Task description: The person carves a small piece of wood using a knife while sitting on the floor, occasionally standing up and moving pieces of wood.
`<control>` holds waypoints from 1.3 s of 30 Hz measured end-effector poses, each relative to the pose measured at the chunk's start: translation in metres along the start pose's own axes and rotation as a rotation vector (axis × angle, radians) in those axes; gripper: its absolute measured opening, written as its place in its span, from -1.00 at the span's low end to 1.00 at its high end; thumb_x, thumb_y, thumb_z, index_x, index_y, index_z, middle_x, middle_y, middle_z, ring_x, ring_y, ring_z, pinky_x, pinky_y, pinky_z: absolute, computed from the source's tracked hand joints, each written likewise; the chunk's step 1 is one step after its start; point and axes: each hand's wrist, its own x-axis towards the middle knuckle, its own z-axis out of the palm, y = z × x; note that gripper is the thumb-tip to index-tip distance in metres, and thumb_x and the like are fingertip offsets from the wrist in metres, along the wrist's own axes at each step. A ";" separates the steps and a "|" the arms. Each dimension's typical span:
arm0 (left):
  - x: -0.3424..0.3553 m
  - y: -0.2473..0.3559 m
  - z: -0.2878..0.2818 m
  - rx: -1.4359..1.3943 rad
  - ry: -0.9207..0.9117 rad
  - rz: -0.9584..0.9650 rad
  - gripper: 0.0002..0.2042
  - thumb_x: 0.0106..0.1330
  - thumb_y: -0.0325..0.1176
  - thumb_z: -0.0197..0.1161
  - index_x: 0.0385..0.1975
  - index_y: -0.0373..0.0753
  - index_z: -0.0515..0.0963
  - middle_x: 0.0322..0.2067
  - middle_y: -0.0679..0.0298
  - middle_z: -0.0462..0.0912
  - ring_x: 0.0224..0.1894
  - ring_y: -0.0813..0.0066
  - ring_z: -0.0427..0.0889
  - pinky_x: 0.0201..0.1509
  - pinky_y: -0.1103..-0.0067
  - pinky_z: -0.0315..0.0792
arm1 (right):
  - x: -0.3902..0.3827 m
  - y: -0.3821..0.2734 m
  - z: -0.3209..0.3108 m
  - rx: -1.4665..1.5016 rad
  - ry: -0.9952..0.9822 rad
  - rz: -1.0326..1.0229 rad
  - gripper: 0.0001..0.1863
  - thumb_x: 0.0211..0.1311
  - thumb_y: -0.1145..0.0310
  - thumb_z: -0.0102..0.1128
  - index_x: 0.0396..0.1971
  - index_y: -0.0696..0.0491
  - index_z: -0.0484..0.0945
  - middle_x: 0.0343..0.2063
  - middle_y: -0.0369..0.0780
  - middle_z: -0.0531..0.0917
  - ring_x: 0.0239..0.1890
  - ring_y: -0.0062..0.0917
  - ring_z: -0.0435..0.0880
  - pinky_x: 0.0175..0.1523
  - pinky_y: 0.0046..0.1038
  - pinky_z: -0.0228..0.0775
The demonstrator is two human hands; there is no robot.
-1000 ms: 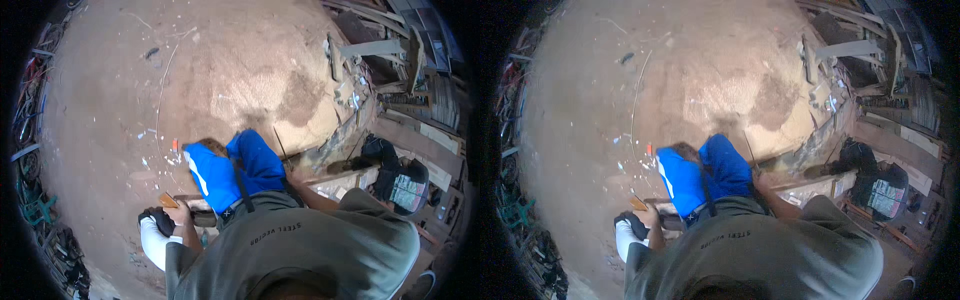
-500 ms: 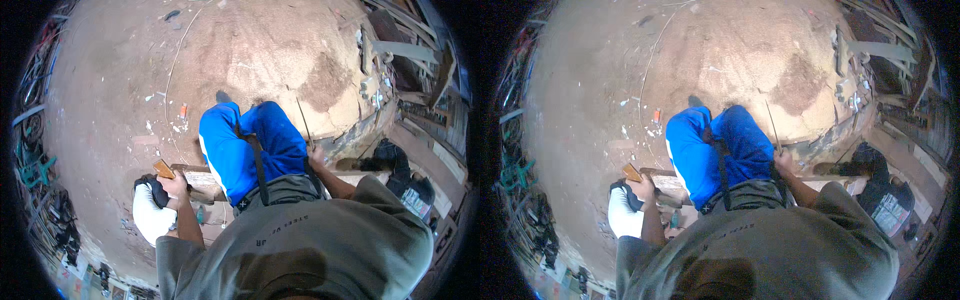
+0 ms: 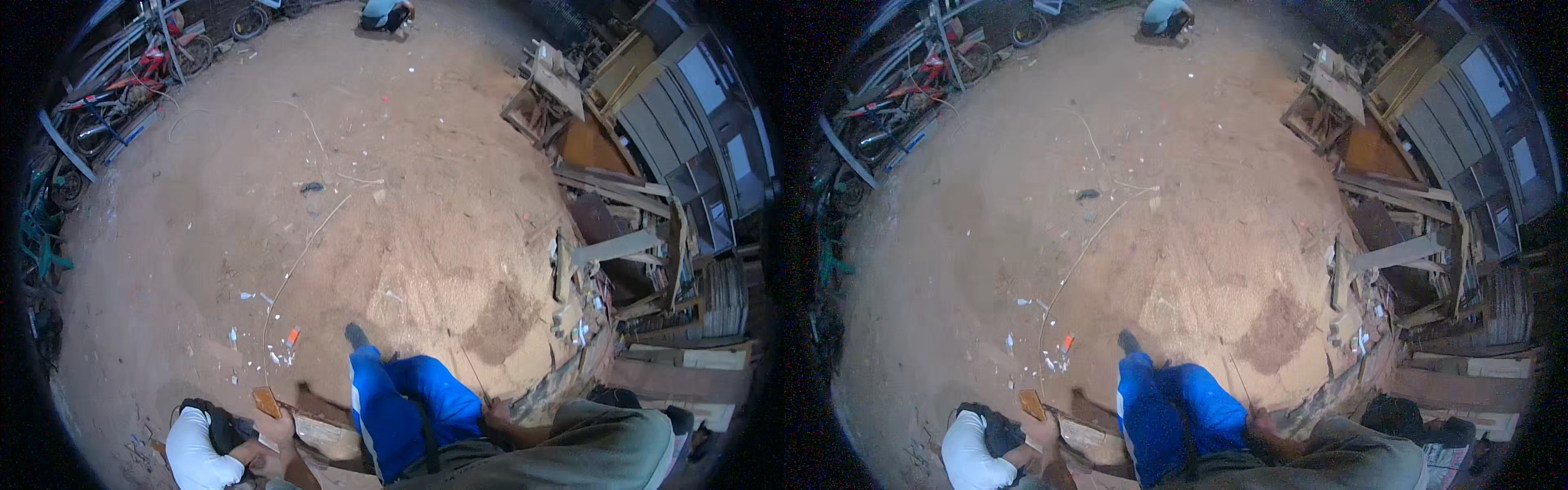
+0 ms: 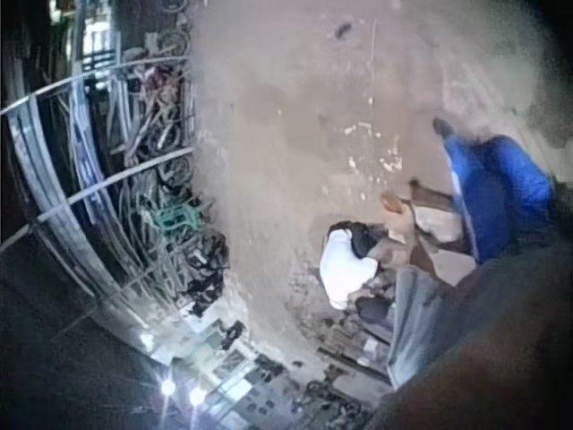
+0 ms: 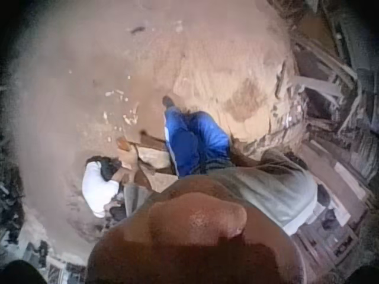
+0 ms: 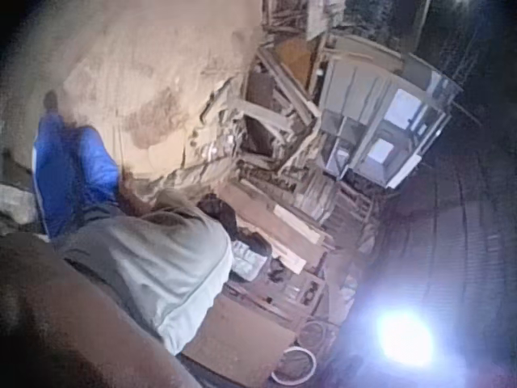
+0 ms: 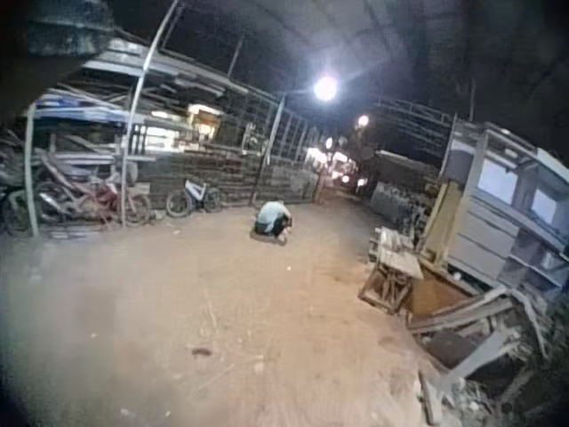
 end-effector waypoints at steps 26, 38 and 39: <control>-0.113 -0.018 -0.013 0.005 0.307 -0.001 -0.19 -0.19 -0.38 0.47 0.19 -0.46 0.32 0.14 -0.28 0.38 0.21 -0.25 0.38 0.34 0.13 0.28 | 0.032 0.055 0.034 0.441 0.218 0.030 -0.57 0.19 0.11 0.24 -0.36 0.29 0.57 -0.40 0.22 0.66 -0.26 0.13 0.68 -0.13 0.02 0.51; -0.228 -0.012 -0.053 0.036 -0.013 0.046 -0.48 -0.15 -0.12 0.45 -0.21 -0.38 0.68 -0.21 -0.12 0.71 -0.09 -0.05 0.71 0.01 0.24 0.57 | 0.021 0.071 0.039 0.666 0.242 -0.001 -0.60 0.22 0.14 0.29 -0.34 0.27 0.58 -0.41 0.10 0.67 -0.24 -0.05 0.70 -0.09 -0.11 0.45; -0.236 0.001 -0.064 -0.049 -0.049 0.021 -0.48 -0.11 -0.07 0.48 -0.21 -0.35 0.70 -0.27 -0.10 0.74 -0.17 -0.03 0.74 -0.04 0.24 0.59 | 0.023 0.075 0.042 0.726 0.233 -0.003 -0.61 0.21 0.16 0.30 -0.39 0.26 0.56 -0.45 0.07 0.65 -0.30 -0.09 0.67 -0.13 -0.13 0.44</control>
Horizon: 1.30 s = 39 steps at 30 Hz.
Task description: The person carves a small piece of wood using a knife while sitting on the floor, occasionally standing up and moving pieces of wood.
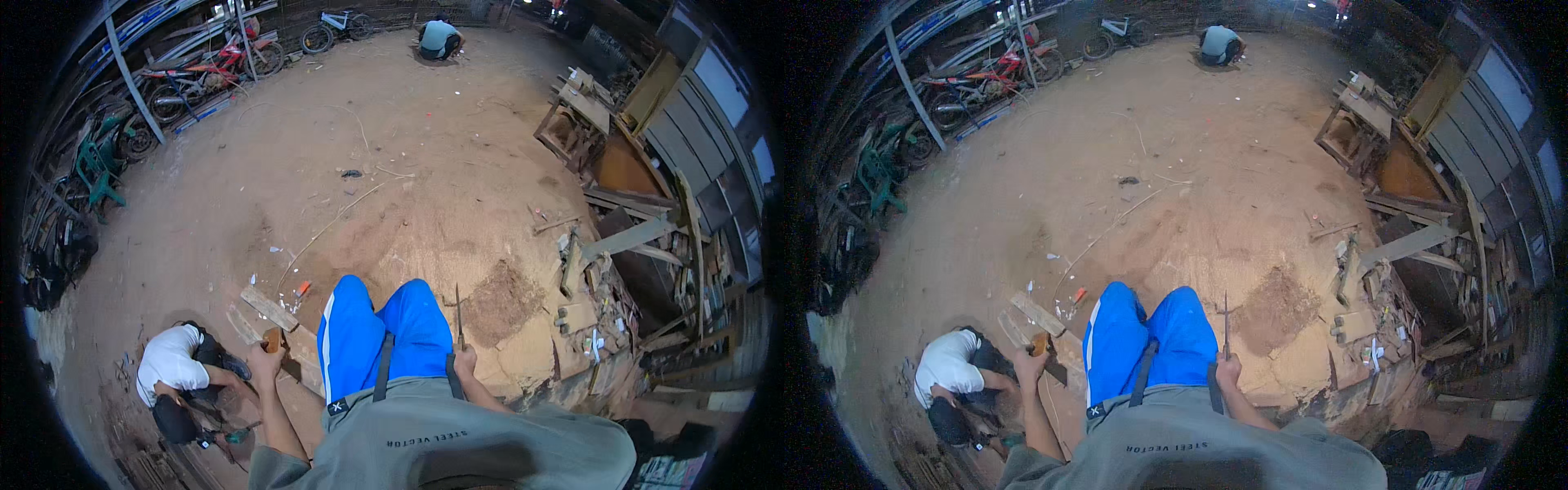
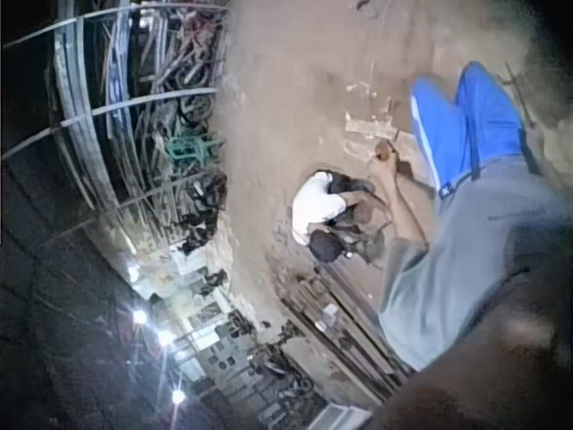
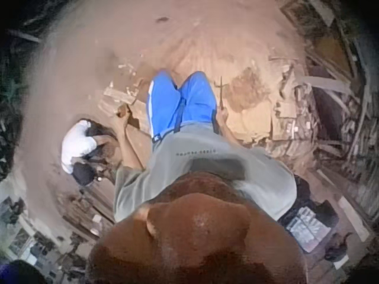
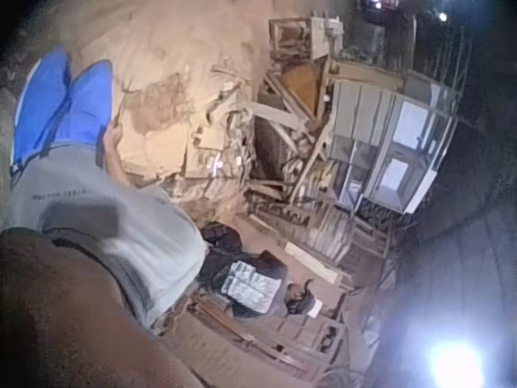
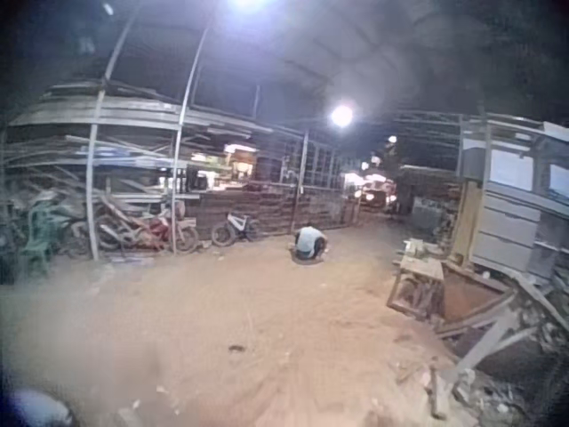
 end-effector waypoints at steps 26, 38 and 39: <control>0.015 -0.022 0.004 -1.248 0.028 -0.619 -0.73 0.36 -0.43 0.11 -0.08 -0.49 0.57 -0.41 0.21 0.57 -0.59 0.59 0.39 -0.61 0.68 0.20 | -0.201 -0.261 0.079 0.075 -0.992 -0.697 -0.70 0.40 0.25 0.21 -0.22 0.24 0.56 -0.52 0.01 0.65 -0.49 -0.24 0.67 -0.35 -0.24 0.42; 0.053 -0.004 0.008 -1.375 0.100 -0.431 -0.80 0.34 -0.28 0.32 -0.30 -0.32 0.56 -0.52 0.33 0.57 -0.57 0.63 0.52 -0.60 0.75 0.35 | -0.196 -0.258 0.106 0.038 -0.937 -0.654 -0.63 0.43 0.17 0.16 -0.28 0.26 0.54 -0.60 -0.03 0.58 -0.52 -0.28 0.59 -0.39 -0.22 0.36; 0.057 -0.001 0.011 -1.344 0.169 -0.368 -0.77 0.34 -0.23 0.37 -0.32 -0.28 0.58 -0.53 0.36 0.59 -0.62 0.66 0.50 -0.60 0.73 0.37 | -0.195 -0.258 0.108 0.005 -0.938 -0.666 -0.62 0.44 0.15 0.16 -0.26 0.25 0.57 -0.62 -0.13 0.57 -0.56 -0.51 0.53 -0.41 -0.33 0.35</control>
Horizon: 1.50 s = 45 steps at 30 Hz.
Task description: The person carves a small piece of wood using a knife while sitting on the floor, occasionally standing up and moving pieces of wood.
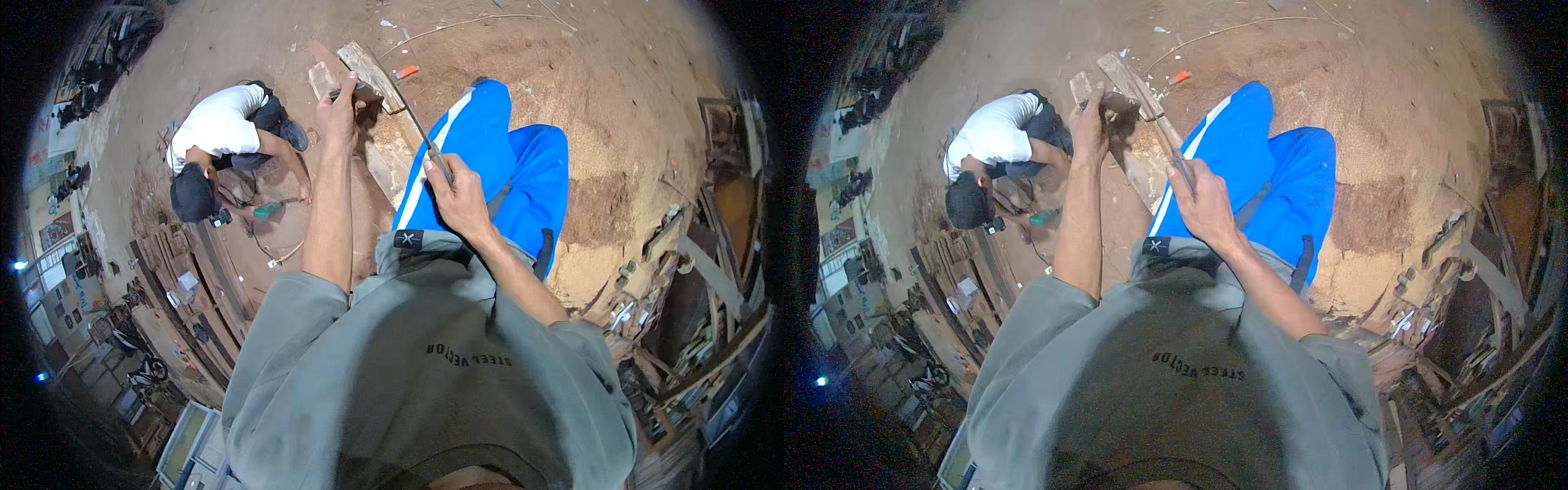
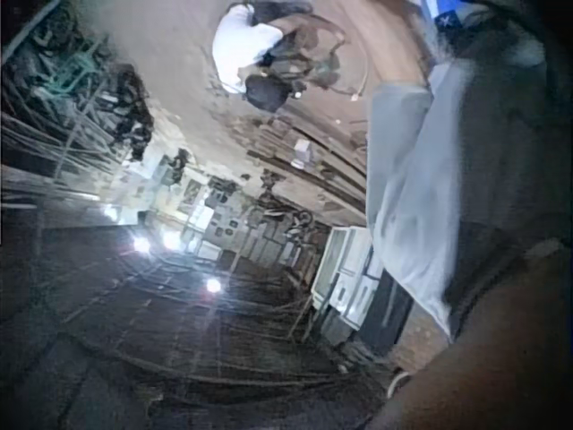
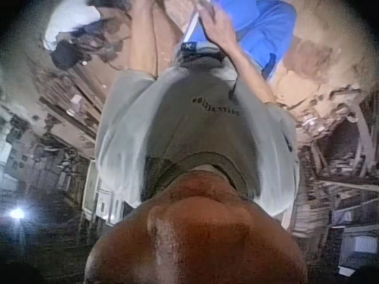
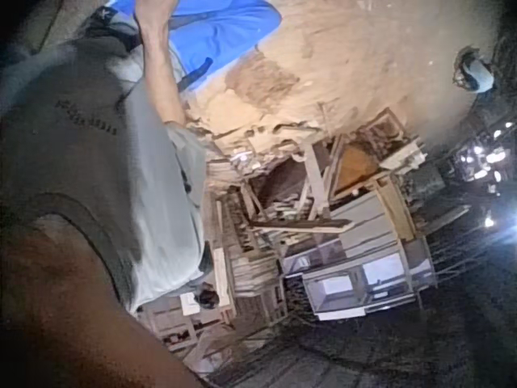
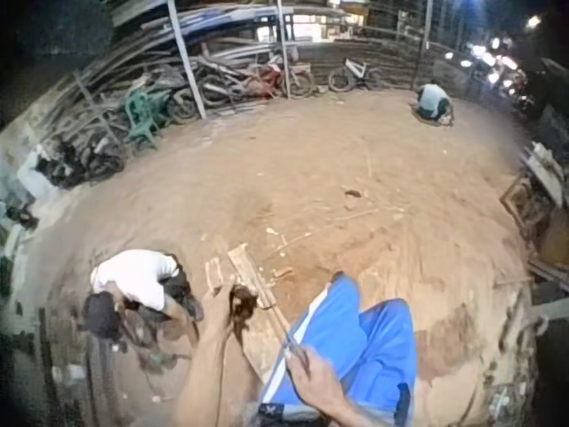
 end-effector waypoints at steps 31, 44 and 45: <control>0.004 0.036 -0.010 1.286 -0.250 0.895 -0.79 0.30 -0.34 0.35 -0.14 -0.27 0.68 -0.29 0.06 0.74 -0.27 0.14 0.70 -0.15 0.35 0.53 | 0.034 -0.012 0.024 0.424 0.210 -0.098 -0.64 0.49 0.17 0.07 -0.14 0.25 0.46 -0.51 -0.05 0.57 -0.48 -0.40 0.57 -0.37 -0.29 0.38; -0.002 0.030 -0.017 1.166 -0.226 1.005 -0.85 0.28 -0.42 0.33 -0.20 -0.28 0.64 -0.37 -0.02 0.73 -0.35 0.07 0.76 -0.33 0.35 0.57 | 0.030 -0.060 0.014 0.468 0.254 -0.210 -0.56 0.54 0.12 -0.02 -0.17 0.28 0.51 -0.49 -0.04 0.61 -0.40 -0.51 0.59 -0.31 -0.36 0.41; -0.001 0.027 -0.016 1.151 -0.241 1.000 -0.85 0.28 -0.43 0.32 -0.20 -0.28 0.63 -0.37 -0.01 0.73 -0.35 0.09 0.77 -0.33 0.37 0.57 | 0.025 -0.051 0.019 0.446 0.227 -0.190 -0.55 0.53 0.13 -0.02 -0.16 0.31 0.49 -0.46 0.06 0.63 -0.40 -0.33 0.65 -0.29 -0.28 0.44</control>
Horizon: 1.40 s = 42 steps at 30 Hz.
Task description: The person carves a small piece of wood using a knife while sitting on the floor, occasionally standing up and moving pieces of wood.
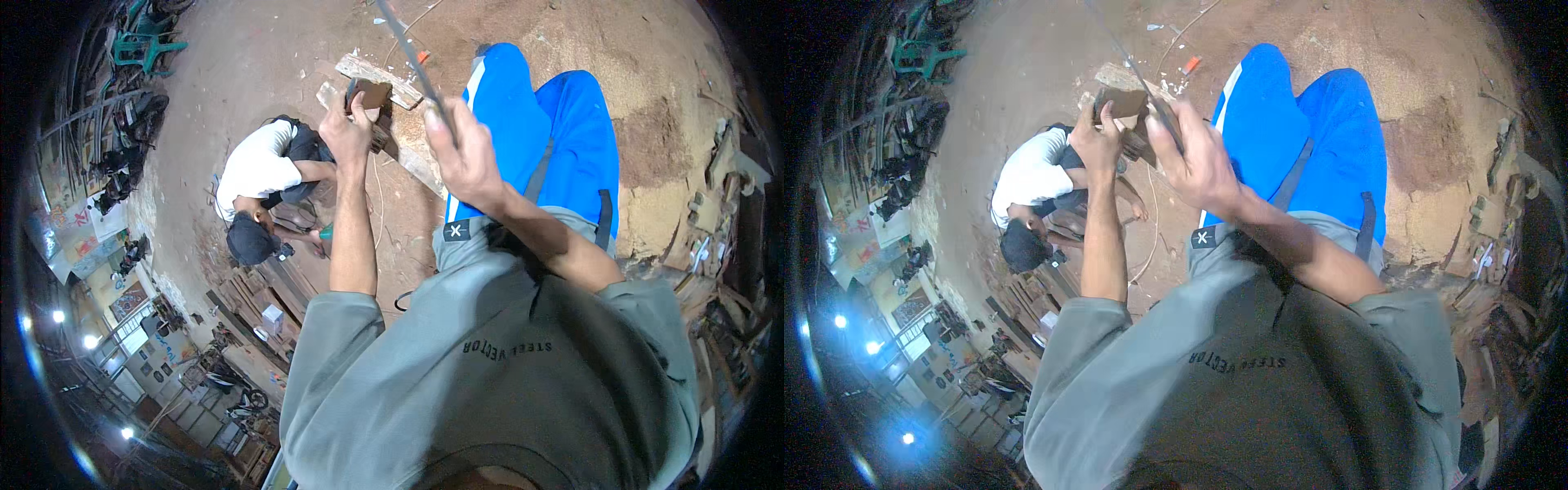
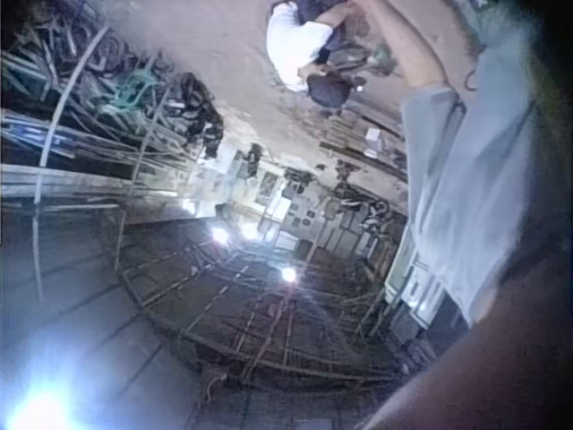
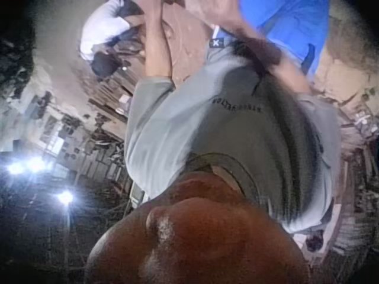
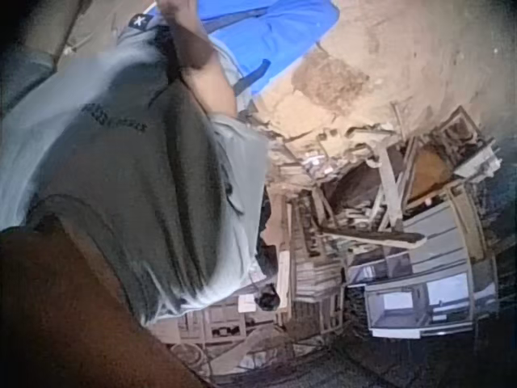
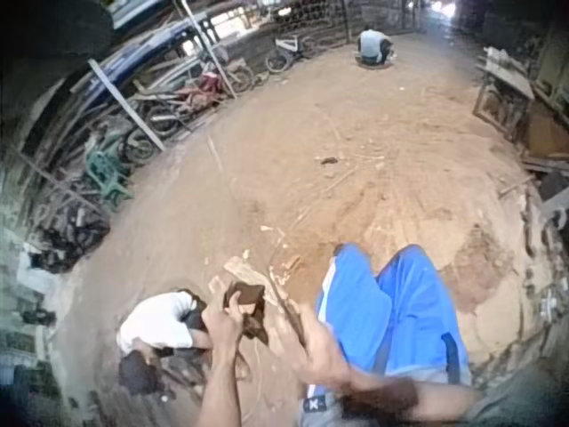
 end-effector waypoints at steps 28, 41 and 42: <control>-0.017 0.002 0.014 -0.111 0.136 -0.148 -0.87 0.28 -0.43 0.34 -0.25 -0.34 0.66 -0.48 -0.01 0.70 -0.48 0.05 0.72 -0.45 0.35 0.50 | -0.021 0.077 0.004 -0.418 -0.282 0.351 -0.57 0.45 0.18 0.04 -0.01 0.30 0.41 -0.38 0.26 0.61 -0.23 0.18 0.63 -0.15 0.03 0.45; -0.003 0.009 0.016 0.040 0.055 -0.079 -0.81 0.29 -0.43 0.28 -0.14 -0.30 0.65 -0.44 0.01 0.72 -0.45 0.15 0.75 -0.38 0.39 0.55 | -0.014 0.070 0.003 -0.405 -0.155 0.234 -0.58 0.44 0.16 0.06 -0.17 0.31 0.50 -0.53 0.22 0.60 -0.41 0.13 0.66 -0.33 0.00 0.45; -0.007 0.005 0.015 0.007 0.069 -0.092 -0.80 0.29 -0.43 0.28 -0.13 -0.30 0.65 -0.43 0.01 0.73 -0.45 0.17 0.76 -0.38 0.40 0.55 | -0.014 0.059 0.004 -0.292 -0.142 0.128 -0.60 0.44 0.19 0.05 -0.14 0.32 0.49 -0.49 0.22 0.61 -0.38 0.11 0.67 -0.31 -0.03 0.46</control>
